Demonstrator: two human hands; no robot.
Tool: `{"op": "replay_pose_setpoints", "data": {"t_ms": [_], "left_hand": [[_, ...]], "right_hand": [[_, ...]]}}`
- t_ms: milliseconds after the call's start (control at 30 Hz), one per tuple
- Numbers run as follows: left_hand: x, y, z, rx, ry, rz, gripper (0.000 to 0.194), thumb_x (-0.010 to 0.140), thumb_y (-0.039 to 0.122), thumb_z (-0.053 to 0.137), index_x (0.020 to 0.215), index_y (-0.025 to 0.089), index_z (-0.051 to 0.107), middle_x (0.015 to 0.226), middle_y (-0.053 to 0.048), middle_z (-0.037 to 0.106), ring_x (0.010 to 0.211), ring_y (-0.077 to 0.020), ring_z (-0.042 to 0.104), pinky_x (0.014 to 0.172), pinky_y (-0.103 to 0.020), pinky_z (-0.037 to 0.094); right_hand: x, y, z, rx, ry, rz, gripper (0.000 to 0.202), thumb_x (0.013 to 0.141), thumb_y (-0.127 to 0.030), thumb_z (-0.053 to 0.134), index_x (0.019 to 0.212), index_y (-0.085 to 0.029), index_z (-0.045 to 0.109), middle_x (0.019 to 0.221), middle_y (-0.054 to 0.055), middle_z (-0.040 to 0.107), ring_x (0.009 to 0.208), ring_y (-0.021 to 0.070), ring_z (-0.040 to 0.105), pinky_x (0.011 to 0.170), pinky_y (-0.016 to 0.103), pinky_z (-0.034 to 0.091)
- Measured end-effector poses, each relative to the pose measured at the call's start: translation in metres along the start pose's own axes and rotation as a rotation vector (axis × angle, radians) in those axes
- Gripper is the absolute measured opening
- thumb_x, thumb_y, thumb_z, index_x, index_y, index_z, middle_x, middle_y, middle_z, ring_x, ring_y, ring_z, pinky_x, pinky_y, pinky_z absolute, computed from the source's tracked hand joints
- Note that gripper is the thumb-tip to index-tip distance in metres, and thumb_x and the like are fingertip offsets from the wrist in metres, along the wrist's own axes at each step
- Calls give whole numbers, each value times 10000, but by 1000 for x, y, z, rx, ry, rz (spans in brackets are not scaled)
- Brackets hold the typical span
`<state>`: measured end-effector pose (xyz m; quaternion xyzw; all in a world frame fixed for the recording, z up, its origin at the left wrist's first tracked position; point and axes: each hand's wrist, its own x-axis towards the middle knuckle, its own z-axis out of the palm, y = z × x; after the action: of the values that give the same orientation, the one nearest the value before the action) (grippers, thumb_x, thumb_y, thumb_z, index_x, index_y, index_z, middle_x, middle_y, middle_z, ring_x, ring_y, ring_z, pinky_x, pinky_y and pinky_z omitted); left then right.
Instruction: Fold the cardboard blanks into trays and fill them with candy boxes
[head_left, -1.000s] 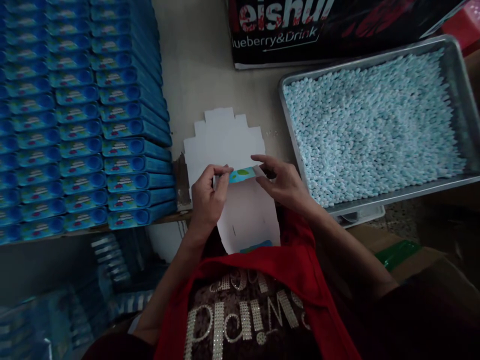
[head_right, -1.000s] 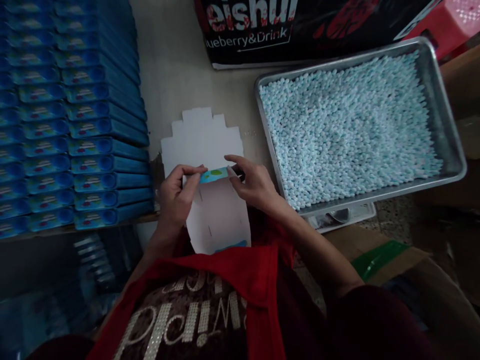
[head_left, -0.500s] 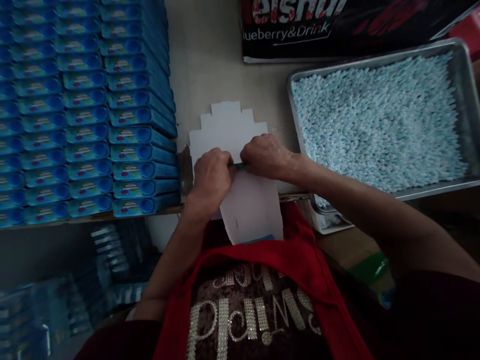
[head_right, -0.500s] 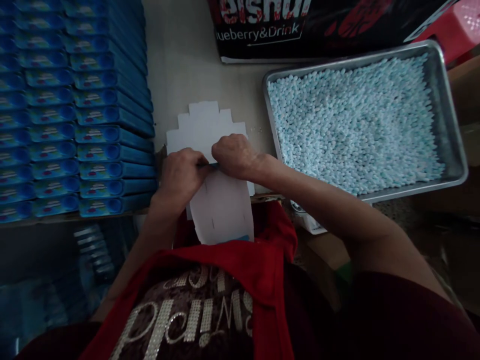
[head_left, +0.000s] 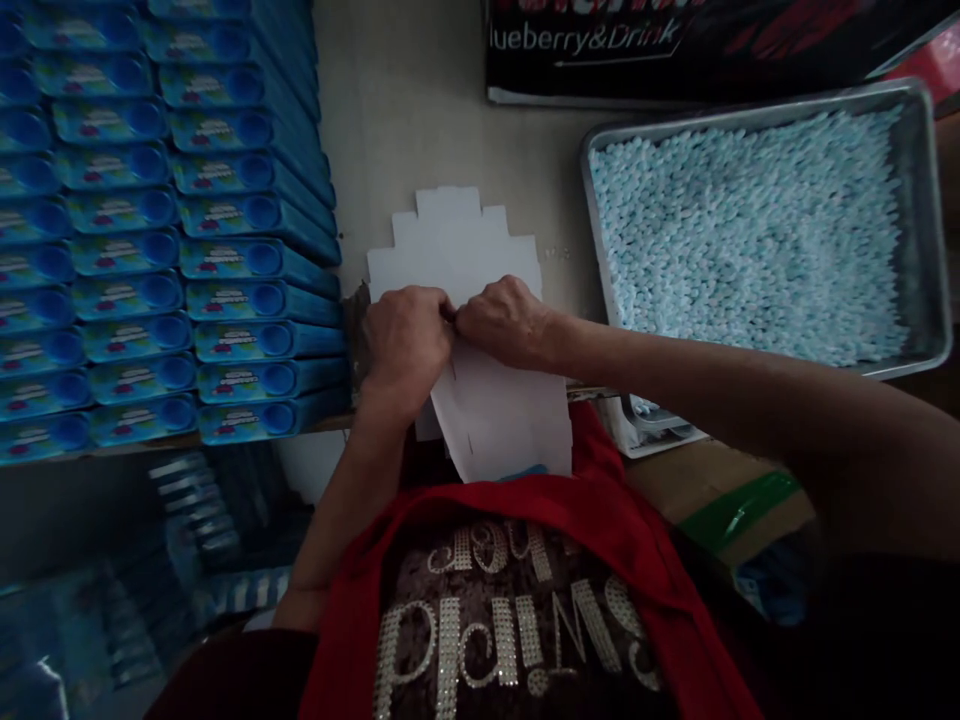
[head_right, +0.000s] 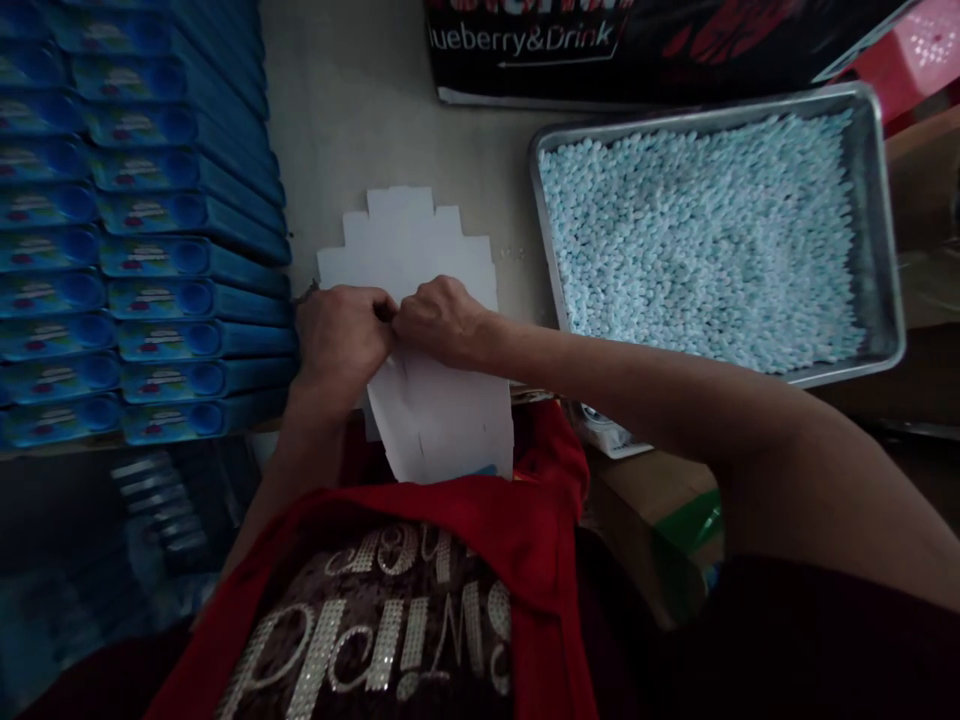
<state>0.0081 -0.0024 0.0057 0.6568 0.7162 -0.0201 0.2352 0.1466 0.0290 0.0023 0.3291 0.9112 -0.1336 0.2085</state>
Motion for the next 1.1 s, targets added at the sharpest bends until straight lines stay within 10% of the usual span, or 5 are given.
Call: {"op": "replay_pose_setpoints", "data": {"t_ms": [300,633,767,967,1100], "left_hand": [[-107,-9,10,-164,365,467,328,1014,349,676,1329,255,685,1387,-126,694,1372,-348,593,1211,-533,428],[-64,-11,47,-21,176,313,393,1105,418,458,866,230,707,927,-101,758,908,-272,686,781,-364,441],[-35,-18,39,-140,-71,172,394,1031,435,546,708,255,681,759,-44,712,776,-247,649,672,-319,389],[-41,-19,45,-205,88,228,120,1004,354,658,958,255,708,1012,-69,747,993,-274,674,877,-383,501],[-79,-22,67,27,306,307,205,1065,361,564,1066,213,706,1168,-156,701,1120,-338,624,998,-502,487]], "right_hand": [[-35,63,4,123,87,623,450,897,-108,562,1299,35,706,1126,314,774,1061,390,760,822,404,549],[-60,70,22,527,-7,546,334,953,-434,679,951,-122,798,694,86,754,708,232,733,710,298,498],[-80,56,28,363,434,640,475,1047,-502,566,1280,-111,701,1061,163,780,1005,297,709,870,378,495],[-99,7,81,27,561,-18,296,1093,-279,475,1313,-215,662,1281,131,681,1180,295,544,997,427,424],[-86,-12,108,5,560,-1,279,1091,-204,428,1219,-202,676,1238,128,671,1146,291,497,975,412,397]]}}
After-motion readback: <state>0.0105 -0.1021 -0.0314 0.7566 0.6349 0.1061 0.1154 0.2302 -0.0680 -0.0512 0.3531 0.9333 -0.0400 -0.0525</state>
